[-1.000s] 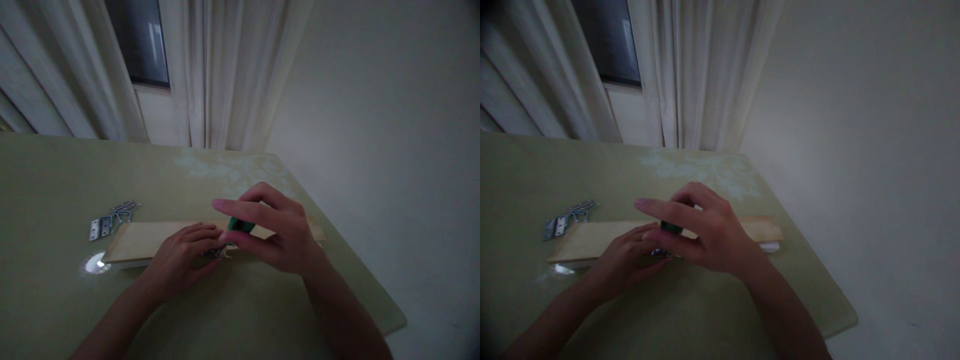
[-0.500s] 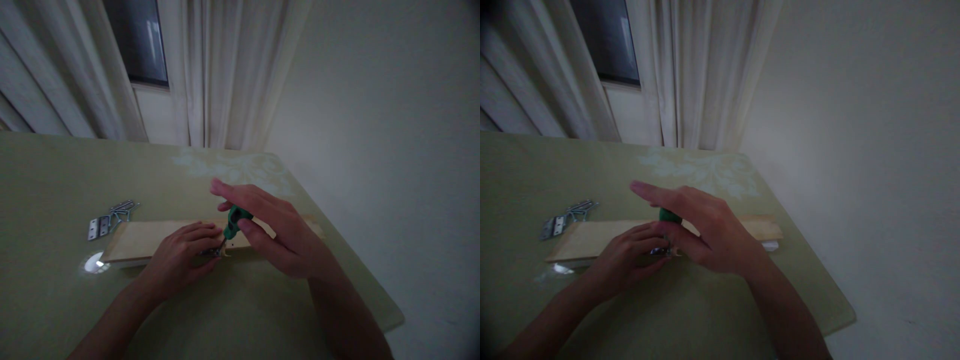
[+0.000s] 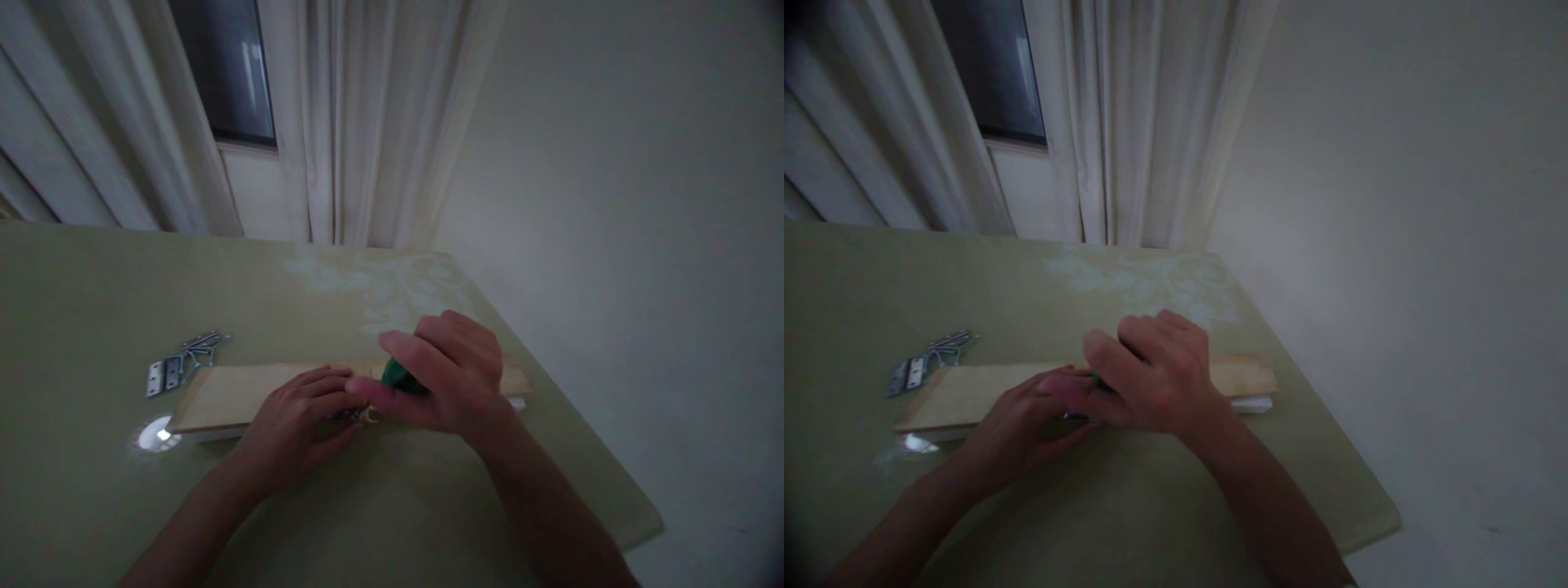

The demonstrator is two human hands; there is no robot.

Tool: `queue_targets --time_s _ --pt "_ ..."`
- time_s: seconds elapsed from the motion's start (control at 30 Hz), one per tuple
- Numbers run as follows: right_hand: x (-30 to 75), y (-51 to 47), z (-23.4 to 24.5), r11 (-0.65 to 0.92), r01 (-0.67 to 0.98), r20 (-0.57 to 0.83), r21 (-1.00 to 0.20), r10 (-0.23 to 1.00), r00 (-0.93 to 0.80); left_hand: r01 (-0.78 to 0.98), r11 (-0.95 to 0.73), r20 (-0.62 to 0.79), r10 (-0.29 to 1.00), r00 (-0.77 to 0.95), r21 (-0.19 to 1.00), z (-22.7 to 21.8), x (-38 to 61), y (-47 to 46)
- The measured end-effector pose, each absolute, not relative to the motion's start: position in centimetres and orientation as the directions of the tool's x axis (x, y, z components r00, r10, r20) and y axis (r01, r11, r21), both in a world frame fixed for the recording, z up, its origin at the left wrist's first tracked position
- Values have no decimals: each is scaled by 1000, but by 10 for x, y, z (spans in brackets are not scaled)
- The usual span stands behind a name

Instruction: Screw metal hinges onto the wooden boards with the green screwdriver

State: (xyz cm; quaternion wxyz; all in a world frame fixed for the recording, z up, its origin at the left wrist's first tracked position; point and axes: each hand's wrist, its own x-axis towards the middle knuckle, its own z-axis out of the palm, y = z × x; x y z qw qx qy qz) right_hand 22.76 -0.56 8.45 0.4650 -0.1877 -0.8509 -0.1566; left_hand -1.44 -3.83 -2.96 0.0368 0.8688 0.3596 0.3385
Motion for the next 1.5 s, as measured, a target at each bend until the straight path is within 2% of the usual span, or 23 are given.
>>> queue_targets --time_s 0.03,0.07,0.17,0.23,0.27,0.33,0.4,0.47,0.5,0.6,0.67,0.73,0.83,0.9,0.97,1.03,1.13,1.2,1.33,1.5 --pt "227 -6 85 869 482 843 109 176 -508 604 -735 557 654 512 307 -31 -15 -38" --pt "228 -7 87 881 469 820 67 219 -529 608 -732 547 659 516 308 -32 -15 -38" --pt "231 -9 97 919 323 675 -228 388 -628 603 -732 520 666 535 317 -34 -15 -37" --pt "233 -8 99 906 176 614 -385 394 -684 595 -737 519 662 541 319 -33 -14 -36" --pt "233 -5 98 903 116 624 -414 374 -686 595 -738 524 660 538 318 -32 -14 -36" --pt "232 -1 92 931 114 707 -346 338 -621 596 -738 533 658 532 316 -29 -13 -37" --pt "229 3 85 953 250 809 -173 282 -516 597 -739 545 654 525 312 -28 -13 -37" --pt "227 4 83 935 343 821 -94 268 -505 597 -739 545 654 524 313 -28 -13 -38" --pt "226 3 84 940 320 791 -120 286 -542 595 -738 539 657 528 317 -29 -13 -38" --pt "227 2 90 928 132 675 -350 347 -651 588 -732 511 671 537 343 -31 -14 -37" --pt "228 2 89 913 121 675 -390 373 -636 581 -734 515 670 535 351 -32 -14 -37" --pt "227 4 83 930 270 763 -249 360 -537 577 -739 530 663 529 348 -31 -13 -37" --pt "224 4 75 869 495 881 13 224 -416 576 -743 538 657 528 341 -30 -13 -37" --pt "223 2 75 849 525 882 49 210 -422 582 -743 547 653 524 331 -30 -13 -37" --pt "223 -1 80 878 478 834 -21 279 -476 592 -739 549 655 519 322 -31 -13 -37" --pt "225 -3 87 919 350 758 -181 357 -545 598 -732 531 665 525 325 -33 -14 -36" --pt "228 -1 91 892 142 676 -429 421 -605 592 -731 514 671 535 338 -35 -14 -36" --pt "229 2 89 880 110 690 -462 435 -578 589 -732 521 669 530 341 -35 -14 -35" --pt "229 6 83 899 204 748 -387 436 -501 594 -734 538 663 520 329 -36 -14 -35" --pt "230 1 89 851 36 673 -523 439 -595 590 -731 515 671 533 342 -39 -16 -34"
